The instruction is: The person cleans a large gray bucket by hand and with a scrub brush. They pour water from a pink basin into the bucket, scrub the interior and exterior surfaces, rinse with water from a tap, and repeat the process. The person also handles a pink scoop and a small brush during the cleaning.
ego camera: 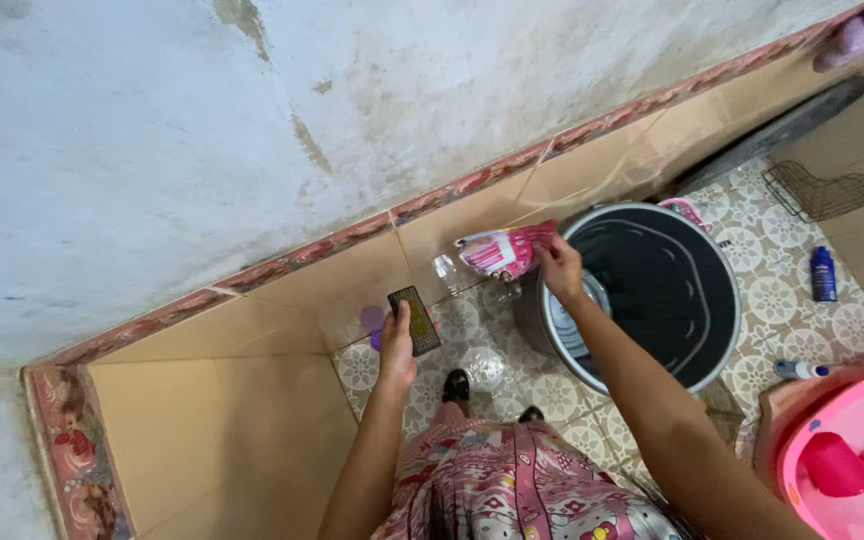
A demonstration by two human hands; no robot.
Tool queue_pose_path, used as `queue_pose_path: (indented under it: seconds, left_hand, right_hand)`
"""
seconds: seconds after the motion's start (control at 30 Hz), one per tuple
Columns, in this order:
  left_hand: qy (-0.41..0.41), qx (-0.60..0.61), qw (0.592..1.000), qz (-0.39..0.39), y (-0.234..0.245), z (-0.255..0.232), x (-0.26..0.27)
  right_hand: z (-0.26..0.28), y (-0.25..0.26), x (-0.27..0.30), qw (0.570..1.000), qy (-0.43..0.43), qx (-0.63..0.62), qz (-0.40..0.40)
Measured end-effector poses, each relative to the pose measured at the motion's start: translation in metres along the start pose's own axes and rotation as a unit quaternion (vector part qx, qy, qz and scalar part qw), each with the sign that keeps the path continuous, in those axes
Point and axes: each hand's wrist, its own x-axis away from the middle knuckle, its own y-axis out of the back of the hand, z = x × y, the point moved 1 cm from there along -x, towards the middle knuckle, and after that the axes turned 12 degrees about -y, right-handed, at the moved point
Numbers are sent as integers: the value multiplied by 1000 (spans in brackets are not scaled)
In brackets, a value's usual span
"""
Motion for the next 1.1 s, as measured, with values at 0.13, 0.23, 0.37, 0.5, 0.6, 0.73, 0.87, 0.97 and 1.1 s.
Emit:
queue_pose_path:
  seconds: [0.13,0.23,0.37,0.5,0.6,0.73,0.87,0.97,1.1]
  left_hand:
    - [-23,33,998,57,-22,10,-11]
    - [-20,73,990,118,-51,19,-13]
    - [32,87,979,180,-101,31,-16]
    - [87,68,972,210,-140,41,-15]
    - [90,70,965,238,-162,42,-14]
    - [90,61,966,235,-175,44,-7]
    - [95,67,965,234,-178,40,-4]
    - [86,63,966,237,-176,38,-2]
    - [84,59,968,231,-173,36,-2]
  right_hand:
    - [56,41,28,996,34,39,-72]
    - [115,77,51,995,28,68,-63]
    - [201,110,75,964,88,237,-81]
    - [272,114,91,940,90,328,-28]
    - [313,104,95,887,46,460,-10]
    - [343,92,95,856,14,516,19]
    - [359,81,89,823,58,564,33]
    - [365,76,87,798,67,598,39]
    - [367,71,85,790,68,607,50]
